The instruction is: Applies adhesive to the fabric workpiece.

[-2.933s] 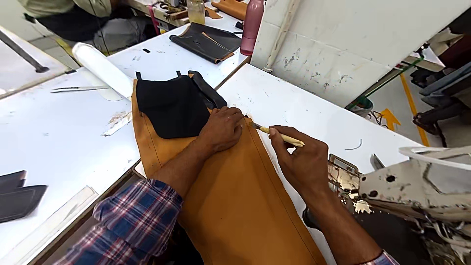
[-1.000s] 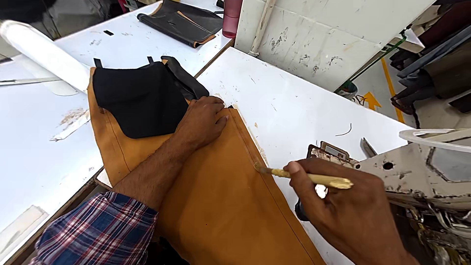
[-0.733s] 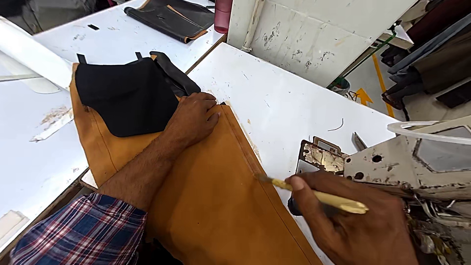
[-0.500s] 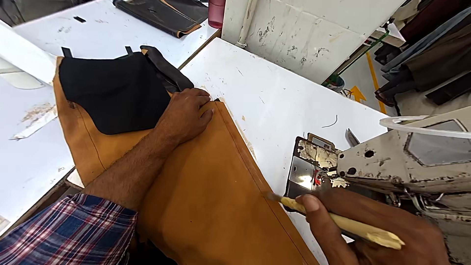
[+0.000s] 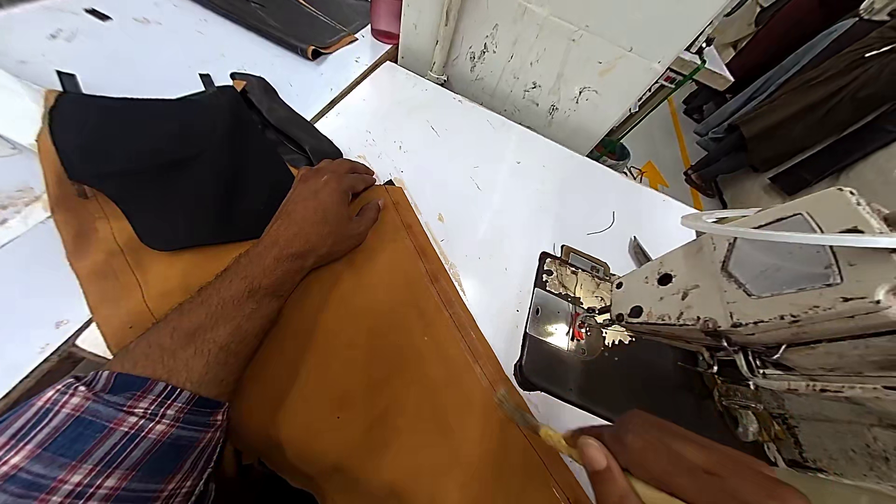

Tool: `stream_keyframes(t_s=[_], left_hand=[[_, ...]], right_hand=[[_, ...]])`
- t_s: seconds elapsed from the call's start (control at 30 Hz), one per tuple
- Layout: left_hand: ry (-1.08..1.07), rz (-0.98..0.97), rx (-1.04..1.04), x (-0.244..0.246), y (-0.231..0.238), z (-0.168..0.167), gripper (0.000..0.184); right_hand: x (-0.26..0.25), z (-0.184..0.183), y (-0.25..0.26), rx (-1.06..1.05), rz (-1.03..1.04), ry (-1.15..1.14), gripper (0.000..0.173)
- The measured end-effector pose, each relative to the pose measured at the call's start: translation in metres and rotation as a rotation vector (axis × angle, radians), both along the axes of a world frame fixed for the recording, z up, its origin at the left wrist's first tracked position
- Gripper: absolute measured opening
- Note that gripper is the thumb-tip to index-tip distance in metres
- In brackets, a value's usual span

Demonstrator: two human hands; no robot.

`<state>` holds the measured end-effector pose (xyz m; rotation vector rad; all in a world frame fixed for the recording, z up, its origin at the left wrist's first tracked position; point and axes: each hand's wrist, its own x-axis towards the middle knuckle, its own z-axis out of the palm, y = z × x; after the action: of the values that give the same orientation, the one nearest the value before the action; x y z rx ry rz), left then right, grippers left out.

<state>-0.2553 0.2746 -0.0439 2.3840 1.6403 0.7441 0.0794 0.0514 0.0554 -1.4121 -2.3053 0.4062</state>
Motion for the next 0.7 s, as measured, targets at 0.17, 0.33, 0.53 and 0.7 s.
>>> stream_keyframes(t_s=[0.17,0.33,0.53,0.7], left_hand=[[0.009,-0.01,-0.012,0.0,-0.001,0.001,0.044],[0.016,-0.018,-0.009,-0.001,0.0,0.002,0.046],[0.034,-0.036,-0.002,-0.002,0.0,0.005,0.048],[0.045,-0.034,-0.005,-0.003,-0.001,0.006,0.05]], right_hand=[[0.01,0.004,-0.015,0.012,-0.008,0.087,0.032],[0.018,0.005,-0.031,-0.065,-0.035,0.025,0.033],[0.028,0.002,-0.044,-0.052,-0.037,0.066,0.031],[0.038,0.014,-0.058,-0.063,-0.065,0.054,0.033]])
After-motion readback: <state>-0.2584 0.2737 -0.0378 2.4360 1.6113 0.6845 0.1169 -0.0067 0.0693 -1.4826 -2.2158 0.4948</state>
